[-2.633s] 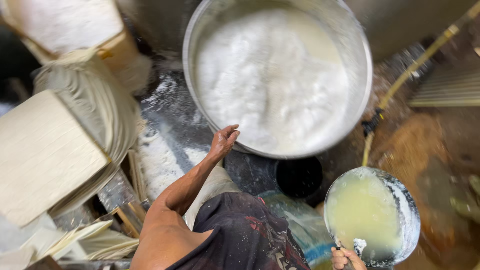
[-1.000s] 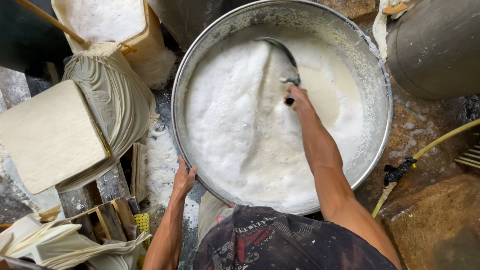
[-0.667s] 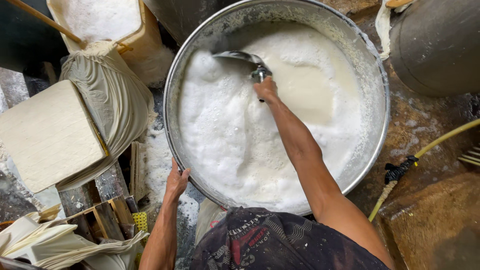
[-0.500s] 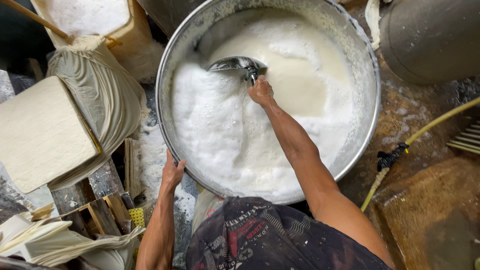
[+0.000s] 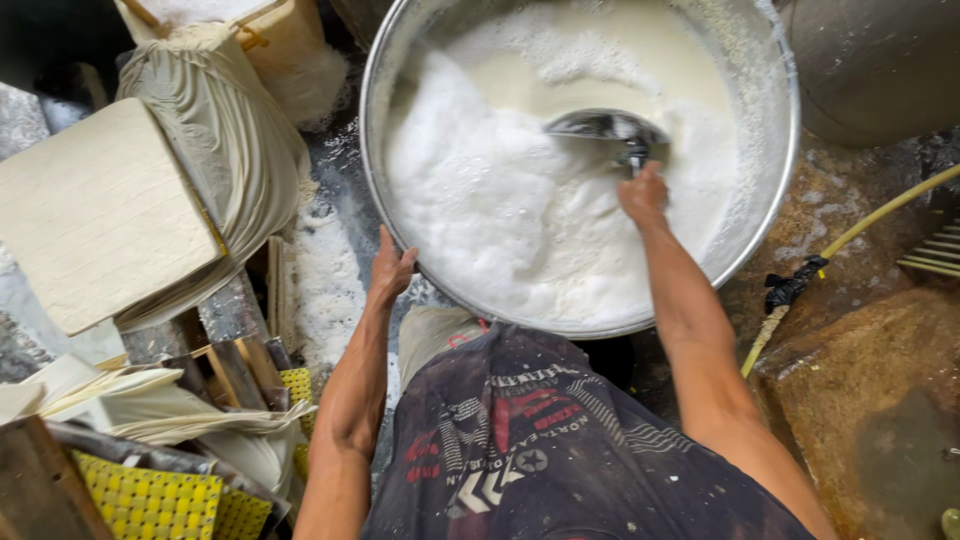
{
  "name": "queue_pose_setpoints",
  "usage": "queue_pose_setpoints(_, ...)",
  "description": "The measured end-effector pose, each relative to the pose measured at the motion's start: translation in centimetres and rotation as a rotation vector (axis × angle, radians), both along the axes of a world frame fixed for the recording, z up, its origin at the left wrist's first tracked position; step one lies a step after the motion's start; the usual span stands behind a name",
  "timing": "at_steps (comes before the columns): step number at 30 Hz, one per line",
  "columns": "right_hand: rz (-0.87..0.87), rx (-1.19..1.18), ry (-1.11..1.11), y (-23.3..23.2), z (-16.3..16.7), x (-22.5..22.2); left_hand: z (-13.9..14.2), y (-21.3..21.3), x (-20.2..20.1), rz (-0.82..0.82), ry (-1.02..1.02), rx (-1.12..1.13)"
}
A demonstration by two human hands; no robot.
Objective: The person stands over a large vat of hot milky liquid and uses a wide strainer skimmer to scoop foam off the surface, repeatedly lifting the skimmer and emptying the collected foam into a nearby bucket, alternating between the main vat and a second container.
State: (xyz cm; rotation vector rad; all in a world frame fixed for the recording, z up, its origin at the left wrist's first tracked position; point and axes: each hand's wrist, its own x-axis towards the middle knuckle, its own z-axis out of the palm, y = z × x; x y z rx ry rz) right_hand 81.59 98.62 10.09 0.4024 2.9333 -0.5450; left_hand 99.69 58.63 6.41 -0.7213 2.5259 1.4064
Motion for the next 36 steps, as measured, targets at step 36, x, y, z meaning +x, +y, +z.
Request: queue_pose_setpoints(36, -0.569, -1.597, -0.216, -8.3, -2.0, -11.6, -3.7, 0.6, -0.5, 0.150, -0.052, 0.179)
